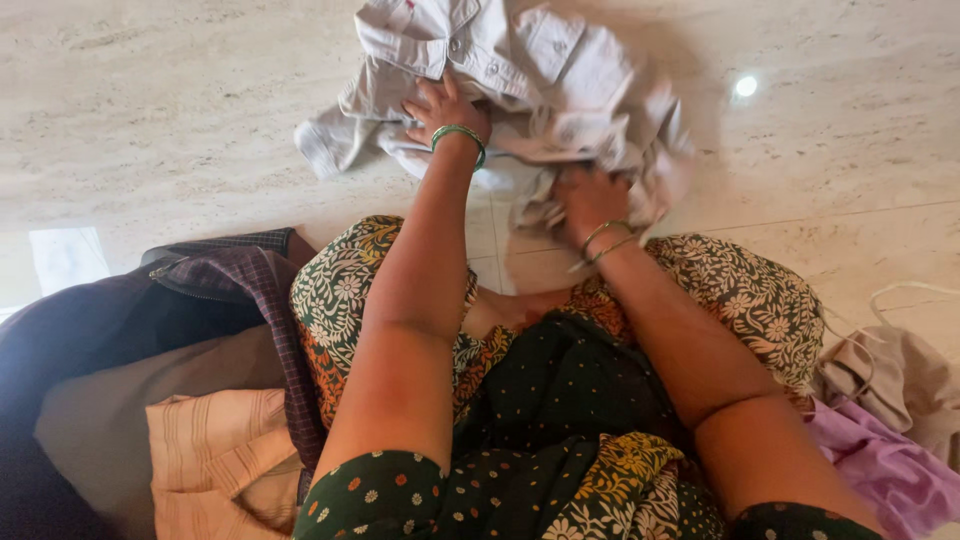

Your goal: The person sits on the floor and buttons a light-colored shirt by hand. After fastening the buttons, they smooth the shirt flat and fold it into a neat rectangular shape.

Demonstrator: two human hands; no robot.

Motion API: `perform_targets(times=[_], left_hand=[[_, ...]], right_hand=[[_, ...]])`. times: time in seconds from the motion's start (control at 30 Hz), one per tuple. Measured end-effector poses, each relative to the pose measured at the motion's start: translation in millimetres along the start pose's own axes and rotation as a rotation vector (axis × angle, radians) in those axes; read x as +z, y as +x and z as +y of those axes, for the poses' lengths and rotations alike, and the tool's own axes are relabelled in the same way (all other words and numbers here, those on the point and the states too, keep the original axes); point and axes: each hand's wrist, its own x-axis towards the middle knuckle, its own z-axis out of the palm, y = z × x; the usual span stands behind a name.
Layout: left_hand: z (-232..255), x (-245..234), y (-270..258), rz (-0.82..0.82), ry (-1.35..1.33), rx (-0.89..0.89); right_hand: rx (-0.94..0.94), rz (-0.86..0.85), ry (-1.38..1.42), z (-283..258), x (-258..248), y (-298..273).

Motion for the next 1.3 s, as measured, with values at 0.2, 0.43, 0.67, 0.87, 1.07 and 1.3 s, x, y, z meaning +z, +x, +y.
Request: perform_targets(times=[0.2,0.43,0.67,0.87,1.07,1.3], left_hand=[[-7,9,4,0.274,-0.233,0.168],[-36,-23,-19,0.325,-0.169,-0.231],[-66,45,45,-0.046,-0.487,-0.273],[-75,-9,29,-0.032,-0.776,0.544],[-135,-127,-170,-0.36,-1.676,0.434],[-215,-152,-226,-0.158,-1.878,0.433]], right_hand=[[0.216,0.796,-0.054,110,-13,22],[0.274,0.44,0.281,94,-10,14],[0.306,0.587,0.393,86,19,42],[0.395,0.541,0.296,99,24,52],[0.303,0.937,0.387,91,25,47],[0.231,1.359,0.724,124,-14,6]])
